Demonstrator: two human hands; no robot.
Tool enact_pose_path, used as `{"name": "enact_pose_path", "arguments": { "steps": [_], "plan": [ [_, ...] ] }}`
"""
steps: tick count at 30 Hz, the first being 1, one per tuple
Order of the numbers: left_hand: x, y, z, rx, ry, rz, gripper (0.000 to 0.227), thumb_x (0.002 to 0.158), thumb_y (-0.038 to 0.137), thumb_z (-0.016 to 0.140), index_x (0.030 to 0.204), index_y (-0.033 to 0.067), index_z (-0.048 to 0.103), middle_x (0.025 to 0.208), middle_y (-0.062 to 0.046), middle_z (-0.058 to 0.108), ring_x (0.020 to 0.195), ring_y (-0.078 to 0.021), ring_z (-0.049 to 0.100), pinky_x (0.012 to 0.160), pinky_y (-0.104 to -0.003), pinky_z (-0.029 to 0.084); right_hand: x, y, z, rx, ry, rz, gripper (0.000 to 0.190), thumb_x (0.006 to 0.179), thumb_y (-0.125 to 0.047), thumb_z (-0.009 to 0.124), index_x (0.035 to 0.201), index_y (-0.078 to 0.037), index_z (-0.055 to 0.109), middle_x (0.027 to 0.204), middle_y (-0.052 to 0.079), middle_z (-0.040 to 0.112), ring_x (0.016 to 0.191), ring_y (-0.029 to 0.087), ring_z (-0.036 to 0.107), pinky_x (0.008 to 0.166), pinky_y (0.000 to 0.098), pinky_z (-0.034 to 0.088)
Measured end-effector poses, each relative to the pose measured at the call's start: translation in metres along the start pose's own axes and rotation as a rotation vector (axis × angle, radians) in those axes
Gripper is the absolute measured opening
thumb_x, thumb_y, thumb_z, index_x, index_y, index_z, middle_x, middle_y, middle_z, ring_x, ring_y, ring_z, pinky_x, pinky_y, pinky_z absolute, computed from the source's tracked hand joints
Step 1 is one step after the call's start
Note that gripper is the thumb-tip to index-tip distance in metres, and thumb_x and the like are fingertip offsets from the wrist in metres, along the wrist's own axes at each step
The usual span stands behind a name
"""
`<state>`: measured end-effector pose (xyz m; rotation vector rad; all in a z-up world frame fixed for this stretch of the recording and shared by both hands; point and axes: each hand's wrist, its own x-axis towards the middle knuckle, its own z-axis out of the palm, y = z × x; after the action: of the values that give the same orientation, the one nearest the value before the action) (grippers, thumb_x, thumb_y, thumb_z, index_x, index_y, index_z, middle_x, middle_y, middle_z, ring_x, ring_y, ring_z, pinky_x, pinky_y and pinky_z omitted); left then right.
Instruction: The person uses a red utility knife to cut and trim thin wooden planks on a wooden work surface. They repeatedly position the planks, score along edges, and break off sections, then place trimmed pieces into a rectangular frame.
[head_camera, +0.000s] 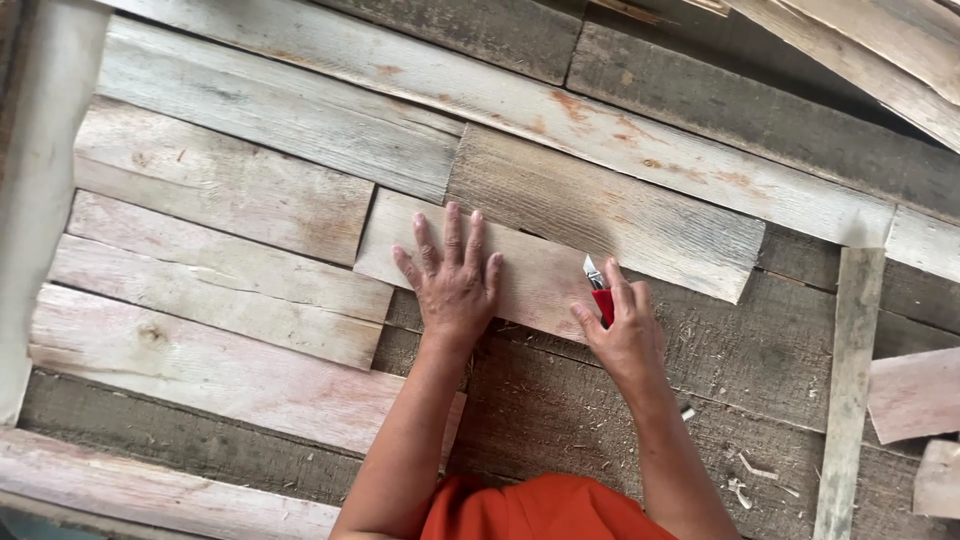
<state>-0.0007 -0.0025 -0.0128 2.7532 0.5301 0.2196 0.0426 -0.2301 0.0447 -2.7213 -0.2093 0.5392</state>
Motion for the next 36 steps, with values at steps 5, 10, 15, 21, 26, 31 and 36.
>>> {"name": "enact_pose_path", "arguments": {
  "steps": [5, 10, 15, 21, 26, 31, 36],
  "plan": [
    [-0.001, 0.0, 0.003, -0.014, 0.008, -0.006, 0.061, 0.105, 0.052, 0.04, 0.16, 0.0251, 0.036, 0.17, -0.009, 0.021, 0.153, -0.052, 0.007, 0.11, -0.081, 0.004, -0.002, -0.002, -0.004, 0.001, -0.016, 0.018, 0.083, 0.094, -0.052, 0.066, 0.163, -0.021, 0.031, 0.113, 0.017, 0.052, 0.088, 0.028, 0.064, 0.067, 0.0413, 0.058],
    [0.0, -0.002, 0.006, -0.032, 0.037, -0.016, 0.062, 0.104, 0.053, 0.04, 0.16, 0.0279, 0.036, 0.171, -0.005, 0.02, 0.153, -0.0508, 0.009, 0.112, -0.079, 0.007, -0.009, 0.012, -0.006, 0.106, -0.049, -0.065, 0.088, 0.09, -0.041, 0.073, 0.164, -0.02, 0.029, 0.121, 0.018, 0.05, 0.097, 0.035, 0.063, 0.073, 0.0437, 0.056],
    [0.0, 0.0, 0.002, -0.034, 0.056, -0.014, 0.062, 0.103, 0.054, 0.041, 0.16, 0.0305, 0.036, 0.171, -0.003, 0.021, 0.155, -0.0485, 0.007, 0.114, -0.078, 0.007, -0.008, 0.017, -0.001, 0.111, -0.055, -0.095, 0.096, 0.082, -0.041, 0.081, 0.162, -0.017, 0.034, 0.122, 0.02, 0.048, 0.103, 0.037, 0.06, 0.075, 0.0481, 0.054],
    [0.0, -0.002, 0.002, -0.035, 0.069, -0.015, 0.061, 0.103, 0.055, 0.042, 0.159, 0.0322, 0.037, 0.171, -0.002, 0.021, 0.155, -0.0468, 0.007, 0.115, -0.076, 0.007, -0.012, -0.007, -0.014, 0.017, -0.119, -0.024, 0.108, 0.075, -0.051, 0.085, 0.162, -0.017, 0.032, 0.127, 0.017, 0.049, 0.104, 0.034, 0.062, 0.07, 0.0435, 0.056],
    [0.001, -0.003, 0.005, -0.024, 0.064, -0.016, 0.061, 0.103, 0.057, 0.039, 0.16, 0.0342, 0.036, 0.172, -0.001, 0.016, 0.156, -0.0457, 0.004, 0.115, -0.076, 0.006, -0.009, -0.006, -0.008, -0.018, -0.11, -0.029, 0.108, 0.077, -0.052, 0.083, 0.163, -0.016, 0.03, 0.128, 0.017, 0.047, 0.104, 0.036, 0.063, 0.068, 0.0445, 0.057],
    [0.001, -0.003, 0.005, -0.021, 0.051, -0.015, 0.061, 0.103, 0.056, 0.042, 0.16, 0.0339, 0.036, 0.172, -0.002, 0.015, 0.156, -0.0451, 0.003, 0.115, -0.075, 0.006, -0.013, -0.012, -0.016, -0.04, -0.099, -0.041, 0.108, 0.076, -0.056, 0.082, 0.162, -0.016, 0.031, 0.127, 0.018, 0.047, 0.102, 0.036, 0.064, 0.065, 0.0442, 0.058],
    [0.002, -0.004, 0.006, -0.018, 0.012, -0.024, 0.061, 0.103, 0.055, 0.042, 0.16, 0.0335, 0.035, 0.172, -0.003, 0.016, 0.156, -0.0451, 0.004, 0.114, -0.077, 0.006, -0.013, -0.013, -0.017, -0.022, -0.129, -0.043, 0.109, 0.078, -0.05, 0.083, 0.163, -0.013, 0.026, 0.125, 0.019, 0.044, 0.106, 0.036, 0.063, 0.065, 0.0438, 0.06]
  ]
}}
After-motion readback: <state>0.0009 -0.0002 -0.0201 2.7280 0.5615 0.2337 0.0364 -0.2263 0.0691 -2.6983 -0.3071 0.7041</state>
